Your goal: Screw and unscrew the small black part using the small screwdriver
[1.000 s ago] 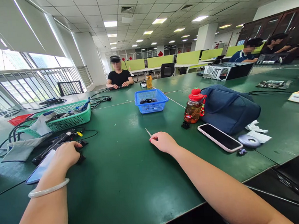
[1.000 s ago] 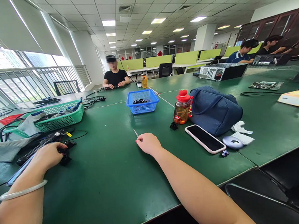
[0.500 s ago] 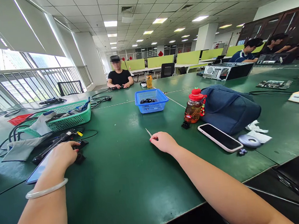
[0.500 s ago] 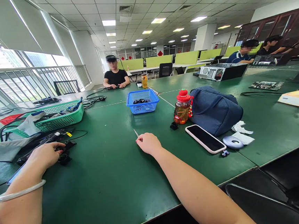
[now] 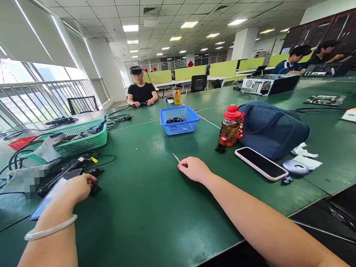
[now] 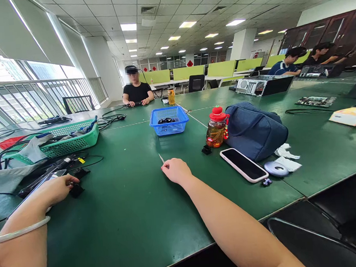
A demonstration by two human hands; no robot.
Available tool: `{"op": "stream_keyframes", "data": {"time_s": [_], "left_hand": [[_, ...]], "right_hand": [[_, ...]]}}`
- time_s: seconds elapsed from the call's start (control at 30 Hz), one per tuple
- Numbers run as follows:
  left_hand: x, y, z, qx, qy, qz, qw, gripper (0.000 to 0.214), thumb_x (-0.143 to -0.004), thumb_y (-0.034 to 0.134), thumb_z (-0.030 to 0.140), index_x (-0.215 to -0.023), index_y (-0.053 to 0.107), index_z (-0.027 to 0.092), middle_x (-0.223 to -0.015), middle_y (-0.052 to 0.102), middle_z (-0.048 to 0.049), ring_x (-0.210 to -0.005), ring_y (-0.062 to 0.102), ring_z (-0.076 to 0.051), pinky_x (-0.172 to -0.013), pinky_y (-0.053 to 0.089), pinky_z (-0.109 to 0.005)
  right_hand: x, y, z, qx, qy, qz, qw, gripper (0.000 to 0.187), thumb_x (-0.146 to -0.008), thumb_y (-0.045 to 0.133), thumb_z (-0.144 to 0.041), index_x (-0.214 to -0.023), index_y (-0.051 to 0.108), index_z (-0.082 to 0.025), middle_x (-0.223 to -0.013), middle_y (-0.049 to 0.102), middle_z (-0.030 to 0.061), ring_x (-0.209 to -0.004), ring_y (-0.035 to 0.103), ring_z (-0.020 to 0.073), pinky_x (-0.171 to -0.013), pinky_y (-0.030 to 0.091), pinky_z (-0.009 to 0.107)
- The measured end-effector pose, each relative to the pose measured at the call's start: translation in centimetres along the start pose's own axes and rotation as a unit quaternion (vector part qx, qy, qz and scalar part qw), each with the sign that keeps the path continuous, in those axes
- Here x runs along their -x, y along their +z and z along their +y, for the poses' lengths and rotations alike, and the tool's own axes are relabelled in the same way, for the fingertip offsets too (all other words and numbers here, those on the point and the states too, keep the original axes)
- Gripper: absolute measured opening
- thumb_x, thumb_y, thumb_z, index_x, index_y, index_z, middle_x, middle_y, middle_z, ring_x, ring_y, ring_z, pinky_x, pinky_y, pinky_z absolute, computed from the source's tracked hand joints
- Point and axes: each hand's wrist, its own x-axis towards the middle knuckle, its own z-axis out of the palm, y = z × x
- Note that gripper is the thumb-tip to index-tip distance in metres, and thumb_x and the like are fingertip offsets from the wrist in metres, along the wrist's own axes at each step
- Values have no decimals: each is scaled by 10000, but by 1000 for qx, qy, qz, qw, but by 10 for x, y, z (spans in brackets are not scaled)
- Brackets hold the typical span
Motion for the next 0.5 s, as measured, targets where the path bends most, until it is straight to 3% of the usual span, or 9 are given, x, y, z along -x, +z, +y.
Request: {"op": "stream_keyframes", "data": {"time_s": [0.07,0.2,0.5], "left_hand": [[2,-3,2,-33,-17,-31,999,417,-882,418,210,-1216,667,229,-1102,739,-77,-940,683,-211,-759,482,-262],[1,-3,2,-45,-25,-39,998,414,-889,421,216,-1217,671,240,-1065,748,-69,-904,688,-206,-723,481,-251],[-20,19,-10,-35,18,-45,998,411,-815,539,217,-1198,685,231,-1116,743,-71,-959,688,-215,-795,496,-265]], "right_hand": [[0,0,0,0,0,-3,1000,233,-895,527,-323,-853,745,-254,-891,718,13,-722,589,141,-585,343,239],[-1,1,1,0,1,-2,1000,230,-893,529,-323,-853,745,-254,-894,719,14,-713,588,138,-589,344,241],[-1,0,-1,-3,0,1,1000,242,-886,532,-320,-865,760,-246,-891,720,28,-729,593,148,-586,341,245]]}}
